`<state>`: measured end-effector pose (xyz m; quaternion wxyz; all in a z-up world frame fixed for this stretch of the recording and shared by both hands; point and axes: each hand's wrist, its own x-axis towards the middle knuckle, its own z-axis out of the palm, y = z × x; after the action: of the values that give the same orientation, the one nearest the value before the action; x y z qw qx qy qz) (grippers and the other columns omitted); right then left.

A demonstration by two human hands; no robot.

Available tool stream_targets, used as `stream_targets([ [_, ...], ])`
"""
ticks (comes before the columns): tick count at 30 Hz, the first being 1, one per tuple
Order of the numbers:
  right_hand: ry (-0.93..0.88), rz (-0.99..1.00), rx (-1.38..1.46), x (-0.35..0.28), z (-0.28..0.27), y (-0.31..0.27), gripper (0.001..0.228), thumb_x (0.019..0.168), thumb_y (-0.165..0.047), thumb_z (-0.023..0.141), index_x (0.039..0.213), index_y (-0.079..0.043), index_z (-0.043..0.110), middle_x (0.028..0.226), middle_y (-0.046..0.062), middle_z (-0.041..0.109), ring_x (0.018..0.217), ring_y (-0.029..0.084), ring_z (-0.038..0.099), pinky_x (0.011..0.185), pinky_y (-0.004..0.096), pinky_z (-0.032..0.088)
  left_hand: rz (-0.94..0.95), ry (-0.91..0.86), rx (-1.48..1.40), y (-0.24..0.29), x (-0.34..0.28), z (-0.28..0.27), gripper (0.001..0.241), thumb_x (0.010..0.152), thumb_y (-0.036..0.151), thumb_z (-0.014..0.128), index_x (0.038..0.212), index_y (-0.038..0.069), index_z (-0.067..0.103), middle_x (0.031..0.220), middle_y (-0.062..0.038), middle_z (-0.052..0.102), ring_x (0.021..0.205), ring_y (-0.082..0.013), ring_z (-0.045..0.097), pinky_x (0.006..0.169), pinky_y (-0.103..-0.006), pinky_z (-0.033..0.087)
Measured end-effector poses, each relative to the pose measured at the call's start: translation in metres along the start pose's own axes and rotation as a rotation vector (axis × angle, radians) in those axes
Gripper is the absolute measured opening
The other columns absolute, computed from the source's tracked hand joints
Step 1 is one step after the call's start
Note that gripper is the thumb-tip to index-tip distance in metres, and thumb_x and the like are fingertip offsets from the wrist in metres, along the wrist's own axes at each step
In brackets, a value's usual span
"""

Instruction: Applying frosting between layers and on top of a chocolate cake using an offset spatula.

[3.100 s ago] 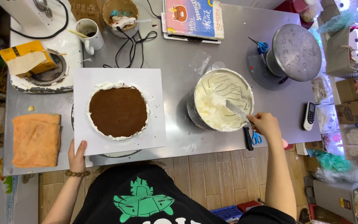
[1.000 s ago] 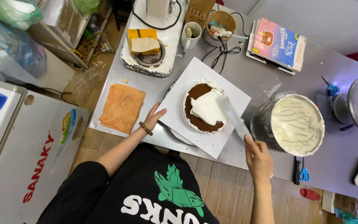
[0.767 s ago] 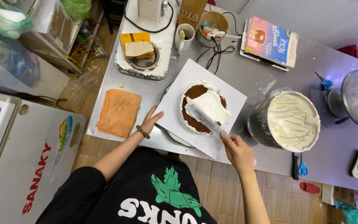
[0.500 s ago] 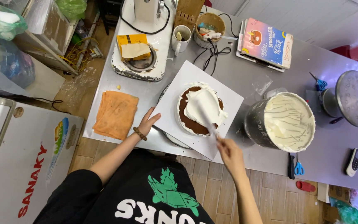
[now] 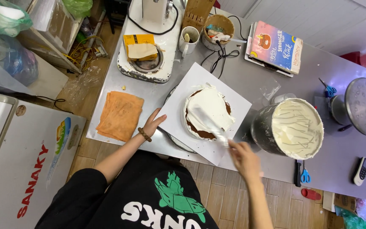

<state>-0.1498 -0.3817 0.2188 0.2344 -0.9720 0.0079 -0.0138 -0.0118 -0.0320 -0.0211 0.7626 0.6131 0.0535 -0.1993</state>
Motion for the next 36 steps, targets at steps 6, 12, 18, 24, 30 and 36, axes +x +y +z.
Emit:
stream_targets([
  [6, 0.133, 0.014, -0.003, -0.051, 0.022, 0.041, 0.023, 0.096, -0.015, 0.071, 0.118, -0.020, 0.074, 0.100, 0.003, 0.073, 0.071, 0.012, 0.069, 0.062, 0.025, 0.059, -0.014, 0.031, 0.073, -0.008, -0.003, 0.002, 0.091, 0.094, 0.047, 0.064, 0.157, -0.005, 0.025, 0.158, -0.022, 0.040, 0.144, -0.0256, 0.042, 0.116, -0.0352, 0.036],
  [12, 0.260, 0.028, -0.110, -0.043, 0.031, 0.005, 0.020, 0.090, -0.014, 0.075, 0.110, -0.015, 0.076, 0.093, 0.007, 0.070, 0.066, 0.019, 0.067, 0.058, 0.035, 0.053, -0.018, 0.007, 0.103, -0.001, -0.011, 0.001, 0.093, 0.093, 0.049, 0.063, 0.158, -0.006, 0.025, 0.157, -0.022, 0.042, 0.144, -0.0260, 0.043, 0.117, -0.0357, 0.035],
  [18, 0.131, 0.138, -0.047, -0.055, -0.003, 0.012, 0.015, 0.090, -0.020, 0.077, 0.105, -0.017, 0.077, 0.086, 0.005, 0.069, 0.063, 0.019, 0.063, 0.058, 0.034, 0.052, 0.058, -0.023, 0.109, -0.020, -0.002, -0.005, 0.084, 0.098, 0.045, 0.062, 0.156, -0.007, 0.030, 0.153, -0.020, 0.047, 0.140, -0.0244, 0.045, 0.115, -0.0346, 0.036],
  [24, 0.312, 0.400, -0.190, -0.053, -0.156, 0.109, 0.037, 0.096, -0.018, 0.074, 0.133, -0.013, 0.073, 0.091, 0.013, 0.069, 0.074, 0.026, 0.065, 0.071, 0.037, 0.052, 0.050, -0.051, 0.074, -0.009, -0.019, 0.002, 0.079, 0.098, 0.038, 0.061, 0.156, -0.006, 0.031, 0.148, -0.015, 0.052, 0.135, -0.0200, 0.049, 0.113, -0.0324, 0.037],
  [30, -0.307, 0.693, -1.049, 0.029, -0.211, 0.209, 0.031, 0.098, -0.025, 0.059, 0.112, -0.012, 0.083, 0.107, 0.018, 0.078, 0.097, 0.038, 0.076, 0.075, 0.049, 0.060, 0.050, 0.008, 0.029, -0.030, -0.017, -0.005, 0.077, 0.099, 0.035, 0.062, 0.155, -0.006, 0.029, 0.145, -0.012, 0.053, 0.130, -0.0171, 0.050, 0.109, -0.0307, 0.040],
  [36, -0.231, 0.647, -0.829, 0.083, -0.124, 0.325, 0.030, 0.079, -0.025, 0.072, 0.103, -0.008, 0.078, 0.105, 0.018, 0.073, 0.096, 0.038, 0.071, 0.074, 0.049, 0.057, 0.117, -0.014, 0.013, 0.014, -0.039, 0.016, 0.057, 0.103, 0.034, 0.058, 0.142, -0.006, 0.049, 0.129, -0.010, 0.061, 0.116, -0.0146, 0.056, 0.102, -0.0271, 0.044],
])
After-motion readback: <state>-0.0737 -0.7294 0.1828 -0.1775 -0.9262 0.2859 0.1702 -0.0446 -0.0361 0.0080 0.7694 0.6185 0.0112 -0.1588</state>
